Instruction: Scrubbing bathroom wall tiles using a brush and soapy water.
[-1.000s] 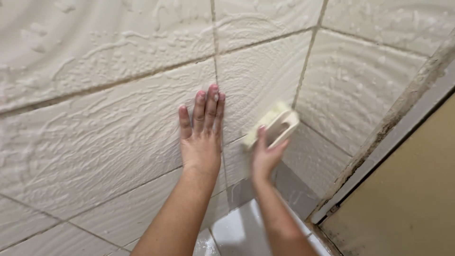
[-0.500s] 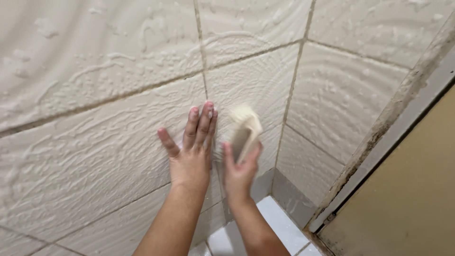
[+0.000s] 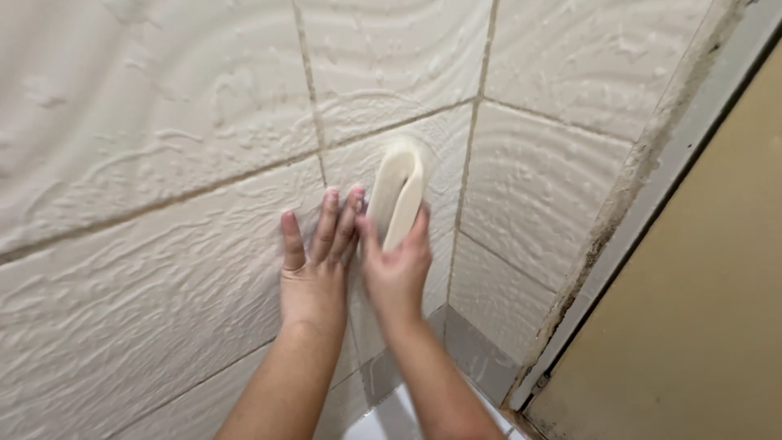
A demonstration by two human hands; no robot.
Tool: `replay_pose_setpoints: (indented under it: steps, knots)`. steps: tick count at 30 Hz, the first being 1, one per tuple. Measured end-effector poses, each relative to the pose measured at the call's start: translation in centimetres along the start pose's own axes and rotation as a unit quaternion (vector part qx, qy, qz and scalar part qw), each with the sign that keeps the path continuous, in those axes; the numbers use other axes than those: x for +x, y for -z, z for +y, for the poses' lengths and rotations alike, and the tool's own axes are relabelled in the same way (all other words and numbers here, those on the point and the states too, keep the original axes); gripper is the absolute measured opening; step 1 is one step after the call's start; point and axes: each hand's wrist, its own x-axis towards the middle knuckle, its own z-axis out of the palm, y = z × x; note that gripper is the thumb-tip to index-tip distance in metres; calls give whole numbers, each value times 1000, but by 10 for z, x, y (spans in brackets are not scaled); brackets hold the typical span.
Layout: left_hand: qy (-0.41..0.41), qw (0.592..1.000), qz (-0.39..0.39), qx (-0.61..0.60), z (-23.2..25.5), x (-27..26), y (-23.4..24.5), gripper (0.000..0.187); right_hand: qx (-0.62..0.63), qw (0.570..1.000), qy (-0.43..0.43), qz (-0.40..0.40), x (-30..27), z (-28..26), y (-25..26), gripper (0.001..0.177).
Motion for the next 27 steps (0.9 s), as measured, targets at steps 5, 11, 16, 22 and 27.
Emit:
replay_pose_setpoints:
  steps: [5, 11, 16, 22, 27]
  knots:
    - [0, 999, -39, -20, 30, 7, -4, 103, 13, 999, -30, -21, 51, 56, 28, 71]
    - [-16, 999, -28, -17, 65, 14, -20, 98, 8, 986, -124, 112, -57, 197, 12, 73]
    - [-85, 993, -72, 28, 88, -13, -38, 100, 83, 971, -205, 88, -81, 164, 18, 78]
    - [-39, 998, -44, -30, 119, -51, -80, 86, 120, 990, -75, -1, -128, 176, 14, 73]
    - [-9, 995, -55, -80, 124, -81, -105, 86, 78, 963, -259, 2, -121, 215, 41, 75]
